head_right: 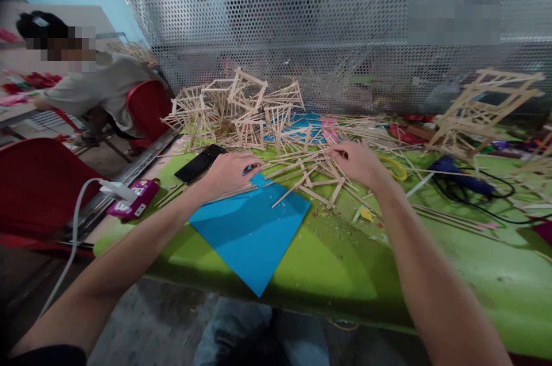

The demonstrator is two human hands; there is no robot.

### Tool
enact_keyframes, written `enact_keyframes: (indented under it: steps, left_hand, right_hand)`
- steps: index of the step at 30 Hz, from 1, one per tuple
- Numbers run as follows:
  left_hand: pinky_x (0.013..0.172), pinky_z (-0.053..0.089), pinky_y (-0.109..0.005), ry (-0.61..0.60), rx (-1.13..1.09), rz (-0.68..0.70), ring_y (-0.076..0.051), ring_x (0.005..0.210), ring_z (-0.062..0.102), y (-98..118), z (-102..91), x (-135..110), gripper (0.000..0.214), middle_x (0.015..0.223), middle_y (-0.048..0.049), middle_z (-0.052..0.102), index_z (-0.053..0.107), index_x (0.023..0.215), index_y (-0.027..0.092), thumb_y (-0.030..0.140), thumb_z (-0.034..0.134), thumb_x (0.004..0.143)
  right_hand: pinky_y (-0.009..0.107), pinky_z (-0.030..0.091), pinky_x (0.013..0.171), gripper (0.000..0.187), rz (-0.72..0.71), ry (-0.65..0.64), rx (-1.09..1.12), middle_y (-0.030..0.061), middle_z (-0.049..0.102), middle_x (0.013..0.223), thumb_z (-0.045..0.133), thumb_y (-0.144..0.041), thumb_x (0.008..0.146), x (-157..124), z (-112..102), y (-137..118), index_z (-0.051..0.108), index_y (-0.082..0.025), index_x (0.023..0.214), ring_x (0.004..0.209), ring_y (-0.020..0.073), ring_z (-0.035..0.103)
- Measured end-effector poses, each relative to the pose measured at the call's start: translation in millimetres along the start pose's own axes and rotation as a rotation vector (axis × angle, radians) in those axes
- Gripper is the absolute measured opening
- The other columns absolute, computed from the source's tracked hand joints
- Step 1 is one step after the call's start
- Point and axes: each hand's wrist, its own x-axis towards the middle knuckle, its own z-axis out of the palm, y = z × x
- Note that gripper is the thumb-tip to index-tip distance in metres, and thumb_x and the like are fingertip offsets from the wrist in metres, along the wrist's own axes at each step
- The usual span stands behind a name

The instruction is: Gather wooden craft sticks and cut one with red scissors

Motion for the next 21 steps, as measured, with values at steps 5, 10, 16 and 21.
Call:
enact_keyframes:
  steps: [5, 10, 16, 21]
  left_hand:
    - [0.072, 0.043, -0.028, -0.183, 0.031, -0.052, -0.020, 0.085, 0.070, -11, -19.6, 1, 0.034, 0.102, -0.0030, 0.080, 0.079, 0.105, 0.027, 0.049, 0.053, 0.103]
    - [0.070, 0.041, -0.027, -0.348, -0.065, -0.092, -0.018, 0.083, 0.068, -39, -38.1, -2, 0.035, 0.101, -0.0051, 0.079, 0.078, 0.101, 0.023, 0.053, 0.060, 0.097]
    - [0.073, 0.042, -0.028, -0.504, -0.207, -0.049, -0.018, 0.082, 0.067, -53, -34.9, -3, 0.034, 0.096, -0.0047, 0.077, 0.075, 0.090, 0.022, 0.055, 0.066, 0.089]
    - [0.070, 0.040, -0.028, -0.554, -0.100, -0.097, -0.022, 0.089, 0.067, -58, -26.2, -2, 0.063, 0.113, -0.0091, 0.075, 0.071, 0.109, 0.022, 0.076, 0.071, 0.076]
  right_hand:
    - [0.036, 0.052, 0.077, 0.040, -0.034, -0.009, -0.002, 0.0088, 0.082, 0.105, 0.050, -0.041, 0.102, -1, -9, 16, 0.084, -0.022, 0.112, 0.088, 0.0251, 0.072]
    - [0.040, 0.054, 0.087, 0.042, -0.054, 0.012, -0.028, 0.0105, 0.082, 0.111, 0.050, -0.045, 0.103, 0, -7, 8, 0.083, -0.020, 0.112, 0.098, 0.0283, 0.074]
    - [0.039, 0.058, 0.092, 0.034, -0.194, -0.084, 0.124, 0.0052, 0.082, 0.112, 0.056, -0.042, 0.101, 1, 7, -17, 0.084, -0.026, 0.111, 0.102, 0.0263, 0.075]
    - [0.036, 0.059, 0.085, 0.031, -0.208, -0.147, 0.145, 0.0046, 0.082, 0.113, 0.059, -0.041, 0.100, 1, 13, -16, 0.084, -0.025, 0.109, 0.100, 0.0260, 0.076]
